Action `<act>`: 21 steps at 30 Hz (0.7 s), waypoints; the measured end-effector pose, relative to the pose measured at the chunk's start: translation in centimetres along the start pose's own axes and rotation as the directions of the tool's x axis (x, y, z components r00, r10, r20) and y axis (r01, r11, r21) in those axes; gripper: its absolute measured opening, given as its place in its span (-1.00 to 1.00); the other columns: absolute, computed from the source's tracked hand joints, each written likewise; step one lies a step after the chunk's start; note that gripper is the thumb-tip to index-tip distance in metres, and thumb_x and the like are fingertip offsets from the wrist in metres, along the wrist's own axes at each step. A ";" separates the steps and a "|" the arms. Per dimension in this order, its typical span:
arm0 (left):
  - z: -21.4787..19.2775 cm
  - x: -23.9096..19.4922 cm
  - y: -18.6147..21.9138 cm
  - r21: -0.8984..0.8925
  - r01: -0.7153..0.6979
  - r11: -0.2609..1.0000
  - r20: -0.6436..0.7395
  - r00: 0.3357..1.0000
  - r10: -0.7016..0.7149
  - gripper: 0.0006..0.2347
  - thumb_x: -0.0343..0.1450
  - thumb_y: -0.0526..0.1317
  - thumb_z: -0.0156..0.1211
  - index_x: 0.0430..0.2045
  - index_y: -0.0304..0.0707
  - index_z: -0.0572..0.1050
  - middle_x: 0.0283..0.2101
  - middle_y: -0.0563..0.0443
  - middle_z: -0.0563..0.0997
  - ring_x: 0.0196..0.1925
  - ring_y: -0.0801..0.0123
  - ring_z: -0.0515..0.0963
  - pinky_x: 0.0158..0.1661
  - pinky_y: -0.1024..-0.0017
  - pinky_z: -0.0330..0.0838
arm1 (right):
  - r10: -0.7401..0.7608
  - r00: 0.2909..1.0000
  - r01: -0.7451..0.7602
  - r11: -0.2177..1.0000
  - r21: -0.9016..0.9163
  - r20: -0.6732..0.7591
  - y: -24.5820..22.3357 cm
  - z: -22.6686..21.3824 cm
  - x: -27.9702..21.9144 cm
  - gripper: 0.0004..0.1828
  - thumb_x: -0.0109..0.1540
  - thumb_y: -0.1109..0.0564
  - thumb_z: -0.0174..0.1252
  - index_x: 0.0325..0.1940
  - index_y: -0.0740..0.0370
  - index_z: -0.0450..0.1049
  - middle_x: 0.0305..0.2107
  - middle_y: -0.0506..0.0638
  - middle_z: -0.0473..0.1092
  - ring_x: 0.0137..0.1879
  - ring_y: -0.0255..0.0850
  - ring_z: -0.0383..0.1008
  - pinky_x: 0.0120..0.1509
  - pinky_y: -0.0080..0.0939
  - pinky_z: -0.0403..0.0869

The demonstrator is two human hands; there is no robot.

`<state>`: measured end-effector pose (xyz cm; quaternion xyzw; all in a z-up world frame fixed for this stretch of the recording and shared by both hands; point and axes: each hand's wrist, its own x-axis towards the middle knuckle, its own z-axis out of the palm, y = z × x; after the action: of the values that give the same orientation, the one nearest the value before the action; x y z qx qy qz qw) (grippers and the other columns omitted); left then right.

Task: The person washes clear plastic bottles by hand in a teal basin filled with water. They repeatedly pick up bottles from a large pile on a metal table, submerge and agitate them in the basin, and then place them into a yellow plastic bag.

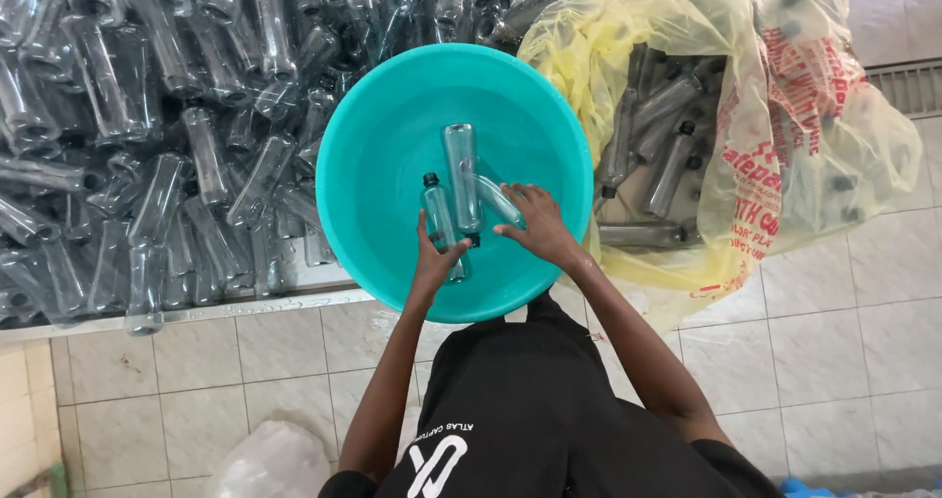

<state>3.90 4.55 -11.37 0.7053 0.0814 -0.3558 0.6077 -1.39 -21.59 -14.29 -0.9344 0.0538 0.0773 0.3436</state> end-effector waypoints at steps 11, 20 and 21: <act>-3.3 6.2 -5.5 0.033 -0.043 0.999 -0.078 0.996 0.045 0.24 0.27 -0.02 0.71 0.66 -0.20 -0.34 0.50 -0.73 0.09 0.50 -0.57 0.24 0.35 -0.39 0.27 | 0.030 0.970 -0.012 0.997 0.076 -0.240 -4.4 3.1 11.9 0.23 0.26 -0.63 0.29 0.67 0.26 0.12 0.35 0.47 0.27 0.44 0.53 0.34 0.38 0.63 0.41; -1.3 4.2 3.3 0.143 -0.575 0.805 -0.251 0.766 0.592 -0.17 0.54 -0.10 0.44 0.64 -0.28 -0.03 0.56 -0.58 0.08 0.63 -0.45 0.01 0.53 -0.27 -0.03 | 0.100 0.995 -0.094 0.873 0.479 0.014 -3.6 -1.6 8.8 -0.05 0.34 -0.23 0.41 0.68 0.08 0.14 0.18 0.37 0.49 0.30 0.32 0.54 0.31 0.30 0.54; -1.3 4.7 4.6 -0.053 -0.565 0.824 -0.181 0.816 0.548 -0.11 0.54 -0.09 0.47 0.66 -0.22 -0.12 0.57 -0.63 0.03 0.63 -0.50 0.02 0.50 -0.27 0.14 | 0.051 0.998 -0.069 0.865 0.498 0.048 -4.3 -2.3 7.7 -0.10 0.35 -0.23 0.40 0.66 0.01 0.17 0.15 0.26 0.53 0.28 0.22 0.56 0.29 0.26 0.54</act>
<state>10.38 3.12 -10.54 0.6914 -0.0621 -0.1008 0.7127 7.09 -20.23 -11.27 -0.8103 0.0951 0.0870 0.5716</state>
